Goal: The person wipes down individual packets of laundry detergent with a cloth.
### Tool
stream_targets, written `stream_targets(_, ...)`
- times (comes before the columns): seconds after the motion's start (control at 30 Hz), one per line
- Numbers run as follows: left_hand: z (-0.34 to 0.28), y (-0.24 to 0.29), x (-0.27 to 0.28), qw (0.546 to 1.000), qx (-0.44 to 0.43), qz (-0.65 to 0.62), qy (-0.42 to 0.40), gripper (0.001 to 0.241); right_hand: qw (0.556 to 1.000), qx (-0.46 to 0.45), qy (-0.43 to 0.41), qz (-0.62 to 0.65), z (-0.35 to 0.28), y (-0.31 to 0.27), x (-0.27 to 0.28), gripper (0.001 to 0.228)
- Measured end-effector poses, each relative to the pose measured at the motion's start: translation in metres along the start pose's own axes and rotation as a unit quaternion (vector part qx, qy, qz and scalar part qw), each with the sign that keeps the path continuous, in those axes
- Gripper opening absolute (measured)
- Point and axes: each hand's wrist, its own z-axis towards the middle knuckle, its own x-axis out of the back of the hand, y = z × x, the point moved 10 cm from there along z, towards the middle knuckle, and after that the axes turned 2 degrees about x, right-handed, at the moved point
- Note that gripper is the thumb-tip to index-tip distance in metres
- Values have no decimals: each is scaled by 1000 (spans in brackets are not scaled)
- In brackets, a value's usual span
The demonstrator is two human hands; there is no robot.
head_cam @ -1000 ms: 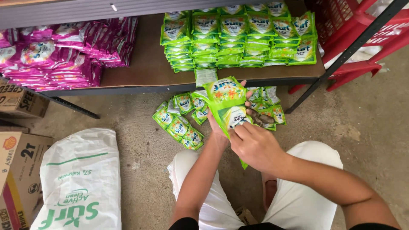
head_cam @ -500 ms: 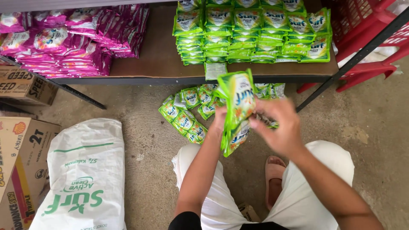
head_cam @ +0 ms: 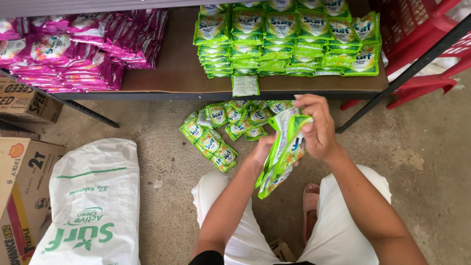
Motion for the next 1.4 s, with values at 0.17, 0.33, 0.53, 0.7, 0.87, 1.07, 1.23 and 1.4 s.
stream_targets(0.17, 1, -4, 35, 996, 7, 42, 74, 79, 995, 2, -103, 12, 10, -6, -12, 47)
stream_targets(0.33, -9, 12, -52, 998, 24, 58, -11, 69, 981, -97, -169, -2, 4, 18, -8, 59)
stream_targets(0.53, -10, -9, -71, 991, 106, 15, -81, 56, 965, -121, -230, 41, -8, 21, -5, 44)
stream_targets(0.7, 28, -33, 44, 995, 21, 1, 100, 47, 985, -38, -156, -61, 0, -1, 9, 36)
stream_targets(0.87, -3, 46, -42, 940, -114, 300, 114, 68, 978, -4, -119, -170, 4, 0, 25, 33)
stream_targets(1.07, -13, 71, -90, 721, -170, 633, 225, 64, 976, -13, -92, -197, -5, 15, 26, 36)
stream_targets(1.23, -12, 74, -72, 793, -238, 515, 223, 53, 995, -61, 29, -72, -7, 24, 34, 49)
stream_targets(1.4, -22, 93, -99, 784, -280, 479, 278, 75, 925, -278, -50, 252, -58, 105, -19, 93)
